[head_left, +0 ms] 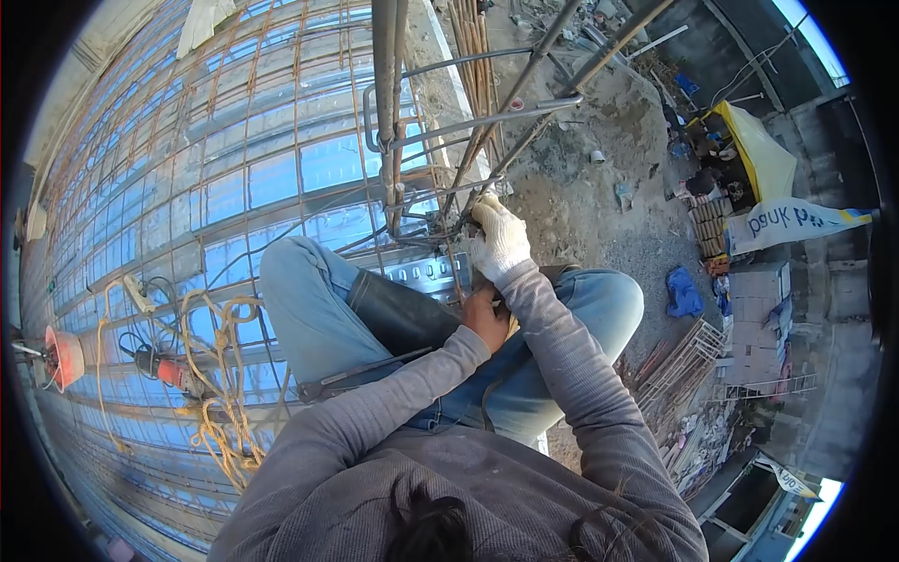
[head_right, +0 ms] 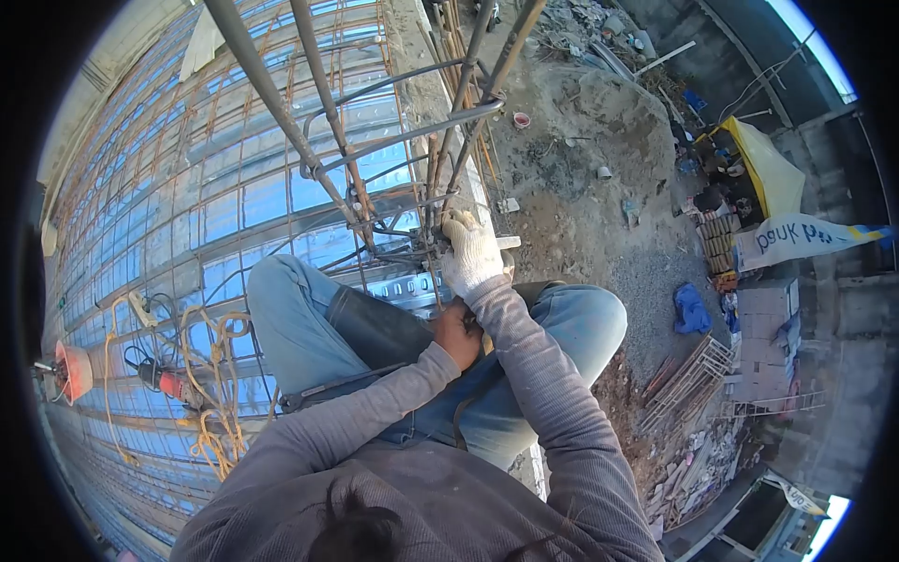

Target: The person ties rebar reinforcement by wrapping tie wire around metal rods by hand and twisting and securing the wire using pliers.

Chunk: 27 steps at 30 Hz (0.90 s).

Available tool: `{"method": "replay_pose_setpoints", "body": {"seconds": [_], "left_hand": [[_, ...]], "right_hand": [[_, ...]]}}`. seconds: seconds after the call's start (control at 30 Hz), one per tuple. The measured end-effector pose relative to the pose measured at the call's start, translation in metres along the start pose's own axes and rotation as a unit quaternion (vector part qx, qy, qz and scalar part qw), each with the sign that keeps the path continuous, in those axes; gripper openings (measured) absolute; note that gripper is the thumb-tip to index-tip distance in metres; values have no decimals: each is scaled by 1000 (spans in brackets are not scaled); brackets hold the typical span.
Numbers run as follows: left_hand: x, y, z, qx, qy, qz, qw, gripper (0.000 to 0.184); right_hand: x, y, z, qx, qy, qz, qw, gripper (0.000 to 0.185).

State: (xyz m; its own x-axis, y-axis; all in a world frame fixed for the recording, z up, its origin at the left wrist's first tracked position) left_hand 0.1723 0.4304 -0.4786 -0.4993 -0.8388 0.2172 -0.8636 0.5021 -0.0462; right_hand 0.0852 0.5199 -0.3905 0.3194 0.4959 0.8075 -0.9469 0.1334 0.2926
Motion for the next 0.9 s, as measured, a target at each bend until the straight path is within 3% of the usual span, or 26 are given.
{"method": "replay_pose_setpoints", "body": {"seconds": [0.1, 0.27, 0.33, 0.37, 0.5, 0.57, 0.6, 0.67, 0.7, 0.73, 0.77, 0.8, 0.87, 0.9], "left_hand": [[6, 0, -5, -13, -9, -42, 999, 33], [16, -2, -9, -33, -5, -43, 999, 32], [19, 0, -11, -38, -9, -39, 998, 33], [19, 0, -11, -33, -12, -35, 999, 33], [16, -1, -6, -35, -13, -36, 999, 33], [17, -4, -5, -42, -31, -44, 998, 33], [19, -5, -7, -49, -46, -50, 996, 33], [24, -10, -4, -20, -39, -46, 998, 41], [26, -14, -1, 8, -31, -41, 999, 48], [29, -16, -2, 12, -32, -42, 999, 48], [31, -18, 3, 47, -46, -34, 997, 53], [32, -24, 7, 85, -60, -25, 994, 59], [47, -28, -4, 18, -54, -67, 996, 64], [56, -30, -7, -15, -20, -75, 997, 63]], "right_hand": [[-5, -4, 7, 53, -120, -52, 990, 24], [7, -9, 20, 22, -123, -94, 988, 26], [10, -11, 25, 83, -147, -124, 978, 27], [5, -12, 21, 74, -161, -89, 980, 26], [6, -12, 27, 108, -164, -116, 974, 24], [4, -10, 15, 9, -72, -108, 991, 15], [0, -10, 16, 10, -71, -107, 992, 15], [2, -14, 4, -80, 1, -173, 982, 7], [-12, -17, -18, -240, 66, -79, 965, 7], [-10, -15, -14, -241, 66, -75, 965, 7], [-18, -21, -24, -336, 231, -85, 909, 9], [-32, -31, -28, -423, 386, -92, 814, 10], [-29, -28, -26, -373, 395, -42, 839, 13], [-18, -27, -28, -305, 313, -43, 899, 14]]}}
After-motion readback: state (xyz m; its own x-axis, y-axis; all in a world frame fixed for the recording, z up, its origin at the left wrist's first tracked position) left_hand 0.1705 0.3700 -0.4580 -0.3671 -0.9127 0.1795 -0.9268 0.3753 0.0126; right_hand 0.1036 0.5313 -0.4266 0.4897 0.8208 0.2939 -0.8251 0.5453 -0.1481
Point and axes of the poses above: each hand's wrist, its own y-axis towards the middle knuckle, its own x-axis out of the back of the hand, z = x × y, the point moved 8 cm from there along y, towards the middle knuckle
